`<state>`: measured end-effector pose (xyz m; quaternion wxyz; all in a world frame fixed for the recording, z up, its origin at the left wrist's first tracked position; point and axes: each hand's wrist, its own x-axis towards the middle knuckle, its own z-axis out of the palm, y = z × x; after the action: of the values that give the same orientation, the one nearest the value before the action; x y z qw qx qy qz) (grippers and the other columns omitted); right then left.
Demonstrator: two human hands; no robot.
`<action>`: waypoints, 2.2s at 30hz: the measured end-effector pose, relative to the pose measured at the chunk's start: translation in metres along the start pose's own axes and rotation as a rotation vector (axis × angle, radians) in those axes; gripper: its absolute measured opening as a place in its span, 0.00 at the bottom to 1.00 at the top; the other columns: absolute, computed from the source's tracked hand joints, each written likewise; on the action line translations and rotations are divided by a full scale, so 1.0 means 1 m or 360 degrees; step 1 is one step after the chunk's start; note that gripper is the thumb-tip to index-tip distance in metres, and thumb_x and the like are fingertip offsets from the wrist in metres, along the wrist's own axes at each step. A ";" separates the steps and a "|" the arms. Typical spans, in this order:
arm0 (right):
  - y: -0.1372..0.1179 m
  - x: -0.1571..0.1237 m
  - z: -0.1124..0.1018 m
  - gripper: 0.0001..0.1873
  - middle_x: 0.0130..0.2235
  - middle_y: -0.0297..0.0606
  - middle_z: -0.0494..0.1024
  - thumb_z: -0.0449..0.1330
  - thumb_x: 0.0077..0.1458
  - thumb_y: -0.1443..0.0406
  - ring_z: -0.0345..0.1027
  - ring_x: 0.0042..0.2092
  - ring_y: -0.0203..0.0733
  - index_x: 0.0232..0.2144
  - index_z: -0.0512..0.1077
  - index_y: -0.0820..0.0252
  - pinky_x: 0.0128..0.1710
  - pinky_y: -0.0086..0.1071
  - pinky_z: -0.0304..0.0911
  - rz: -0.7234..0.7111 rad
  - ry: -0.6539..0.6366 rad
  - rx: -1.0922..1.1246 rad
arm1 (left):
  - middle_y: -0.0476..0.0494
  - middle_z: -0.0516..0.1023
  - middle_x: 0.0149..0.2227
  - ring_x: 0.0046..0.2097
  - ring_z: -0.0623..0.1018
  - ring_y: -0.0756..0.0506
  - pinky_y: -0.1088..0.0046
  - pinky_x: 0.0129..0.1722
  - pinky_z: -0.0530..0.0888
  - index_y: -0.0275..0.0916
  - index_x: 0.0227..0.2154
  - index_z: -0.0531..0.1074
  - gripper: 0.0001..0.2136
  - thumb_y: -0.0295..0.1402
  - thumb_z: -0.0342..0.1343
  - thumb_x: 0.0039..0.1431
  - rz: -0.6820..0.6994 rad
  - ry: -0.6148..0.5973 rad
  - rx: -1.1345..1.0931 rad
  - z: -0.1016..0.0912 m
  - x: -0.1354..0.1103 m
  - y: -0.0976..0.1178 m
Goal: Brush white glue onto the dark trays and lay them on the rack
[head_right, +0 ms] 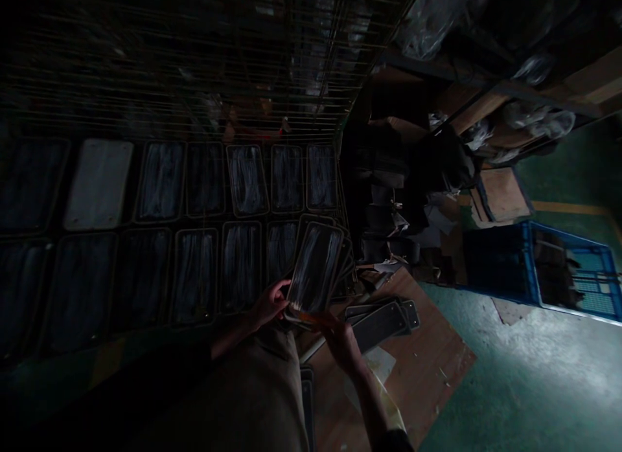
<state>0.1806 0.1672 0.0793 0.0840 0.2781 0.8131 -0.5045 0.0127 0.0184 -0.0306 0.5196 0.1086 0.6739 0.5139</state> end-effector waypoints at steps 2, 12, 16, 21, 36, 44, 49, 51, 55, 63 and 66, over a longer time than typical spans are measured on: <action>0.008 0.017 -0.012 0.17 0.35 0.39 0.81 0.52 0.62 0.56 0.77 0.36 0.44 0.46 0.73 0.57 0.38 0.35 0.72 0.0040 -0.0053 0.0127 | 0.60 0.67 0.23 0.16 0.69 0.56 0.83 0.16 0.66 0.39 0.56 0.63 0.27 0.23 0.52 0.50 -0.0007 -0.0019 -0.0002 -0.001 -0.001 0.002; -0.022 0.107 -0.072 0.16 0.44 0.41 0.77 0.48 0.64 0.62 0.74 0.42 0.42 0.50 0.69 0.58 0.41 0.32 0.68 -0.0404 0.0691 -0.0554 | 0.60 0.63 0.22 0.15 0.67 0.56 0.83 0.14 0.66 0.39 0.55 0.63 0.27 0.23 0.51 0.50 0.0084 0.0004 -0.0010 -0.001 -0.003 0.003; -0.033 0.127 -0.074 0.19 0.48 0.43 0.74 0.47 0.63 0.69 0.71 0.43 0.42 0.53 0.69 0.57 0.39 0.32 0.66 -0.0515 0.0683 -0.0994 | 0.59 0.63 0.22 0.16 0.66 0.56 0.83 0.15 0.67 0.39 0.56 0.63 0.27 0.23 0.51 0.50 0.0104 0.0012 -0.0037 0.001 -0.001 -0.002; -0.034 0.122 -0.064 0.25 0.45 0.44 0.76 0.46 0.59 0.75 0.70 0.39 0.42 0.55 0.68 0.56 0.35 0.31 0.64 -0.0607 0.0399 -0.1290 | 0.59 0.64 0.22 0.16 0.66 0.56 0.83 0.14 0.66 0.39 0.56 0.64 0.27 0.23 0.52 0.50 0.0119 0.0023 -0.0060 0.002 0.000 -0.006; -0.027 0.071 -0.067 0.17 0.42 0.40 0.77 0.48 0.65 0.66 0.72 0.40 0.39 0.52 0.70 0.55 0.36 0.27 0.65 -0.0471 0.0475 -0.0831 | 0.60 0.64 0.21 0.15 0.68 0.56 0.83 0.15 0.67 0.38 0.54 0.65 0.27 0.23 0.53 0.48 0.0087 0.0051 -0.0122 0.000 -0.004 0.004; -0.008 0.030 -0.026 0.21 0.43 0.42 0.75 0.46 0.61 0.74 0.67 0.38 0.41 0.53 0.67 0.58 0.36 0.30 0.62 -0.0654 0.0256 -0.1192 | 0.59 0.67 0.23 0.17 0.70 0.56 0.83 0.17 0.69 0.37 0.55 0.64 0.27 0.22 0.53 0.49 -0.0006 0.0076 -0.0189 0.001 -0.005 0.003; -0.006 -0.030 0.014 0.18 0.39 0.40 0.74 0.45 0.64 0.71 0.67 0.36 0.39 0.53 0.67 0.57 0.33 0.29 0.60 -0.0436 0.0138 -0.0968 | 0.60 0.66 0.21 0.17 0.70 0.55 0.82 0.17 0.69 0.36 0.55 0.64 0.27 0.21 0.53 0.49 -0.0004 0.0056 -0.0213 0.001 -0.004 0.003; -0.007 -0.043 0.024 0.17 0.38 0.39 0.74 0.45 0.65 0.70 0.68 0.35 0.38 0.52 0.67 0.56 0.32 0.28 0.60 -0.0348 0.0132 -0.0824 | 0.61 0.65 0.20 0.17 0.69 0.55 0.81 0.17 0.70 0.35 0.54 0.65 0.27 0.21 0.54 0.48 0.0006 0.0084 -0.0200 0.001 -0.004 0.004; -0.002 -0.056 0.025 0.16 0.39 0.39 0.76 0.46 0.66 0.67 0.70 0.36 0.35 0.51 0.68 0.55 0.33 0.26 0.62 -0.0233 0.0135 -0.0530 | 0.61 0.65 0.20 0.18 0.69 0.55 0.81 0.18 0.70 0.36 0.55 0.64 0.28 0.23 0.55 0.47 -0.0020 0.0080 -0.0199 0.001 -0.005 0.005; 0.010 -0.050 0.000 0.13 0.42 0.38 0.78 0.51 0.64 0.63 0.74 0.38 0.37 0.47 0.71 0.55 0.34 0.25 0.67 -0.0098 0.0615 -0.0413 | 0.59 0.68 0.22 0.19 0.71 0.54 0.80 0.19 0.71 0.36 0.56 0.63 0.29 0.26 0.56 0.47 0.0006 0.0001 -0.0244 -0.003 -0.002 -0.004; -0.002 -0.034 0.005 0.14 0.42 0.39 0.77 0.49 0.64 0.64 0.74 0.40 0.37 0.47 0.71 0.56 0.36 0.25 0.67 -0.0197 0.0680 -0.0388 | 0.58 0.68 0.23 0.20 0.71 0.54 0.79 0.20 0.72 0.36 0.57 0.63 0.30 0.27 0.58 0.47 -0.0001 -0.0031 -0.0259 -0.005 -0.003 -0.002</action>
<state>0.2071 0.1500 0.0926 -0.0880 0.3159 0.8827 -0.3366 0.0111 0.0128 -0.0306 0.5335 0.0708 0.6249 0.5656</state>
